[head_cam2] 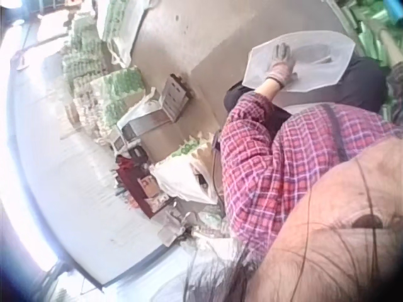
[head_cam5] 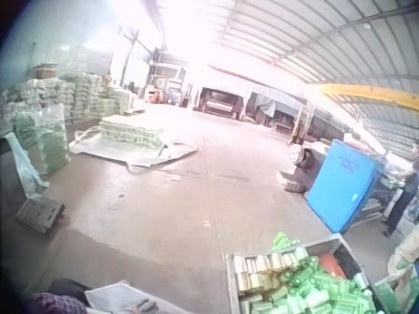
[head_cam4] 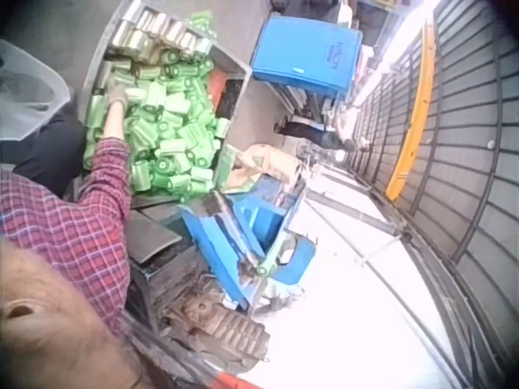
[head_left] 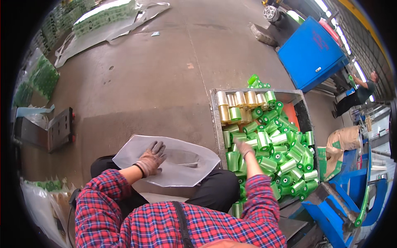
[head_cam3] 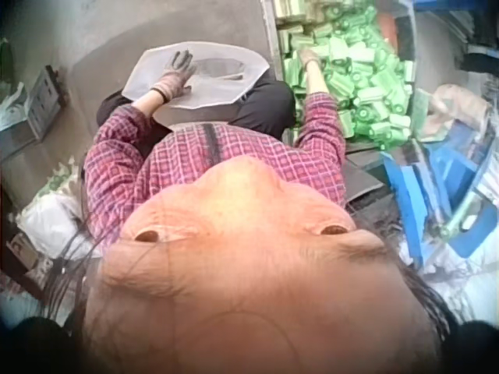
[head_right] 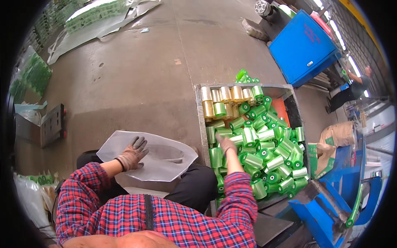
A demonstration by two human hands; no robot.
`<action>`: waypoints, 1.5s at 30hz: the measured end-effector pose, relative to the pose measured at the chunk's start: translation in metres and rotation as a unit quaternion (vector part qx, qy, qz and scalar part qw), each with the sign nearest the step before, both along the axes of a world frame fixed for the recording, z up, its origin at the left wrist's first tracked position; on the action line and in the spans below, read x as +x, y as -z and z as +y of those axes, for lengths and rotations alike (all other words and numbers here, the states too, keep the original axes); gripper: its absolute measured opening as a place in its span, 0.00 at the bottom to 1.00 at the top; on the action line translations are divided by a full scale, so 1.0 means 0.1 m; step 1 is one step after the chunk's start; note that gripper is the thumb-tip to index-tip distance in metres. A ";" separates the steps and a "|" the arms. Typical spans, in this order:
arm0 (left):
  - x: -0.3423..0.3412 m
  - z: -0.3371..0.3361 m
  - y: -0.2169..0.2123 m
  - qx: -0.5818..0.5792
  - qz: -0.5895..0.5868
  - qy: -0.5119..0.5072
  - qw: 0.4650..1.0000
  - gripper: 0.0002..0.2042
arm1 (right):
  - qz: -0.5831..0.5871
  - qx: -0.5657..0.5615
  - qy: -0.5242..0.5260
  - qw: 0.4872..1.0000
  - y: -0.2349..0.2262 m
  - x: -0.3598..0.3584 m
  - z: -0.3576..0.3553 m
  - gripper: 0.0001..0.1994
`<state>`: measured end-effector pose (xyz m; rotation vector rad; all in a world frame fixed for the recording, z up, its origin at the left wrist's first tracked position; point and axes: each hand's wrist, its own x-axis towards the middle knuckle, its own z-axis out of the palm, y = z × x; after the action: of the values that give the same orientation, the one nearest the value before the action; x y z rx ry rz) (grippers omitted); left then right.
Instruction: Manually packing green cylindrical items from a tray into a plastic bag on a factory floor.
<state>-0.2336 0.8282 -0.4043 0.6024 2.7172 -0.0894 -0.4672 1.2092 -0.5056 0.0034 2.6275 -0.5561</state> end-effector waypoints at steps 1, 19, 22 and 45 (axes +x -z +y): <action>0.07 -0.03 -0.07 -0.014 0.000 -0.007 1.000 0.29 | -0.019 0.056 0.018 0.998 0.35 0.13 0.08 0.38; 0.17 -0.89 -0.64 0.007 -0.086 -0.511 0.855 0.15 | -0.102 -0.711 0.356 0.598 -0.72 1.45 0.61 0.35; 0.29 -1.15 -0.25 0.155 -0.069 -0.469 0.867 0.13 | -0.068 -0.670 0.188 0.715 -1.41 1.44 0.42 0.37; 0.63 -0.99 -0.74 0.405 -0.161 -0.463 0.772 0.28 | -0.198 0.027 -0.330 0.923 1.55 2.57 -3.67 0.23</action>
<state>-0.1703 0.7295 -0.3302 -0.5615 2.2785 1.3301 -0.2101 0.8425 -0.6601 -0.6571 2.0647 -0.2108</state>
